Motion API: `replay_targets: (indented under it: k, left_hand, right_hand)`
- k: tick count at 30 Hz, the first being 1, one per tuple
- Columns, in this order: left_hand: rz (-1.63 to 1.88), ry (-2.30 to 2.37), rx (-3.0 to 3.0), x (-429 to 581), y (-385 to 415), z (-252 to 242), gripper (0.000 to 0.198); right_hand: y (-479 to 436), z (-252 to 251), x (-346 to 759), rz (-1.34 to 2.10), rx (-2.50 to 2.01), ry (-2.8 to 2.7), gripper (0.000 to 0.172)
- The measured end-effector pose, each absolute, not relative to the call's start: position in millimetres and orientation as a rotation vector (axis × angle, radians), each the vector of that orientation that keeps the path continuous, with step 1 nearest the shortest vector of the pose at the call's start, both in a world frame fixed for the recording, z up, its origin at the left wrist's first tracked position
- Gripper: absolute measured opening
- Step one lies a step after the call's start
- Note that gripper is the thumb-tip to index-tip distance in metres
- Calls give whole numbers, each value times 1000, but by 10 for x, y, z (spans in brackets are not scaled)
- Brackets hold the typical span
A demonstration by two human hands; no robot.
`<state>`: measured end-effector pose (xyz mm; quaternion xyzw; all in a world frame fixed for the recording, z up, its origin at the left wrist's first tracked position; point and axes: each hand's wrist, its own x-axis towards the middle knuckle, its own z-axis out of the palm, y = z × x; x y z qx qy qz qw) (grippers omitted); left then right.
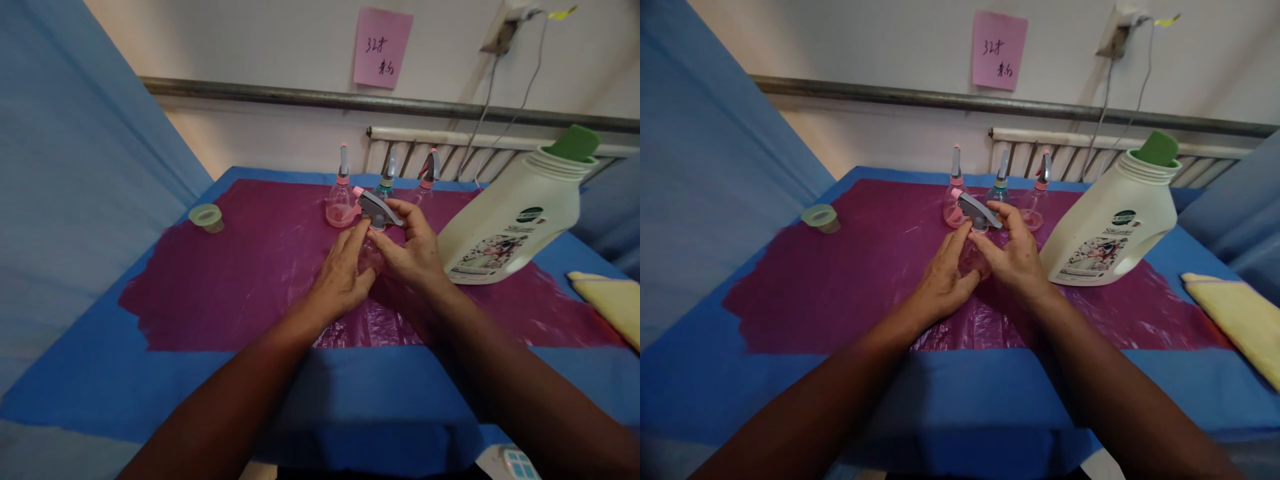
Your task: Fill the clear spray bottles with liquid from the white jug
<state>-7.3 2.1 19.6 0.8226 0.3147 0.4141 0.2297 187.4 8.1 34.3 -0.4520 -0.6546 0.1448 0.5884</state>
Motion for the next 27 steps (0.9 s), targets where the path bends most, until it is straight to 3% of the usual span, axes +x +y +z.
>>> replay_targets:
  k: [10,15,22,27]
  left_hand:
    - [1132,818,2260,-97,45,199,97]
    - [1138,812,2257,-97,33,208,100]
    - [1127,868,2286,-68,37,177,94]
    - [1140,861,2286,-57,59,164,84]
  right_hand:
    - [-2,294,1901,466,-994,-1595,74]
    - [-8,298,1885,538,-971,-1566,68]
    - [77,281,1867,387,-943,-1491,63]
    - [108,246,1848,444,-940,-1443,71]
